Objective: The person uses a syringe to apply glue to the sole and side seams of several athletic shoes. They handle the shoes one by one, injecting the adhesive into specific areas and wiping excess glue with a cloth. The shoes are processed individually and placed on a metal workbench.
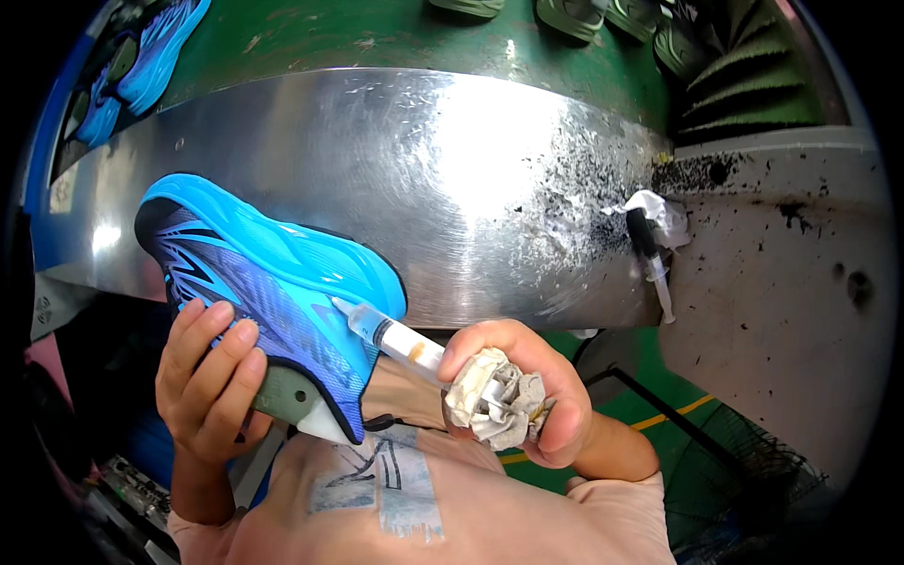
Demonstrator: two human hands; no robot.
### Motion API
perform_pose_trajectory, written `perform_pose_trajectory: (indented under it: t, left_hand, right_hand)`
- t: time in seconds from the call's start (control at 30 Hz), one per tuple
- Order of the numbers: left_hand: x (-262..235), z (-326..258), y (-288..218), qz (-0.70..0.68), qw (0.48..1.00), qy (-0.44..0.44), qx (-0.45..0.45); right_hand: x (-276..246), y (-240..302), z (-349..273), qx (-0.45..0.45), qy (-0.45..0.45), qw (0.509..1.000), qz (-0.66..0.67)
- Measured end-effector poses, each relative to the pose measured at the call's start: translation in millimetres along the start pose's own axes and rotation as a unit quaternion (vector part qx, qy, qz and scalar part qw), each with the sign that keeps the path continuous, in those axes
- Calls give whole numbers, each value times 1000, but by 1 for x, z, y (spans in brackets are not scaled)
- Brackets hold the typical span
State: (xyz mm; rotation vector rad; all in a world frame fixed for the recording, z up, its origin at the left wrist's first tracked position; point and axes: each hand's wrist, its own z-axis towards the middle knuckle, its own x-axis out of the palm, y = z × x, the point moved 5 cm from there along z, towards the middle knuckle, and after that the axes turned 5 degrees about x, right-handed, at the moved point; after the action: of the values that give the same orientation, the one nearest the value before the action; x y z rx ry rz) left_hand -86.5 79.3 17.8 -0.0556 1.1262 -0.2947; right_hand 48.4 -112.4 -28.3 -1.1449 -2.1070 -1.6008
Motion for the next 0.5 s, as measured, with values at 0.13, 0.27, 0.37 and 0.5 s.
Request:
perform_pose_trajectory:
  t: [0.13, 0.27, 0.37, 0.5]
  left_hand:
    - [-3, 18, 4, 13, 999, 51, 10]
    - [-5, 52, 9, 22, 992, 117, 45]
    - [8, 80, 20, 20, 983, 156, 92]
    - [18, 115, 28, -4, 960, 231, 160]
  right_hand:
    - [-13, -7, -2, -11, 8, 999, 42]
    - [-21, -10, 2, -44, 7, 993, 114]
    - [-26, -18, 6, -89, -23, 982, 165]
    - [-28, -23, 6, -136, -15, 969, 208]
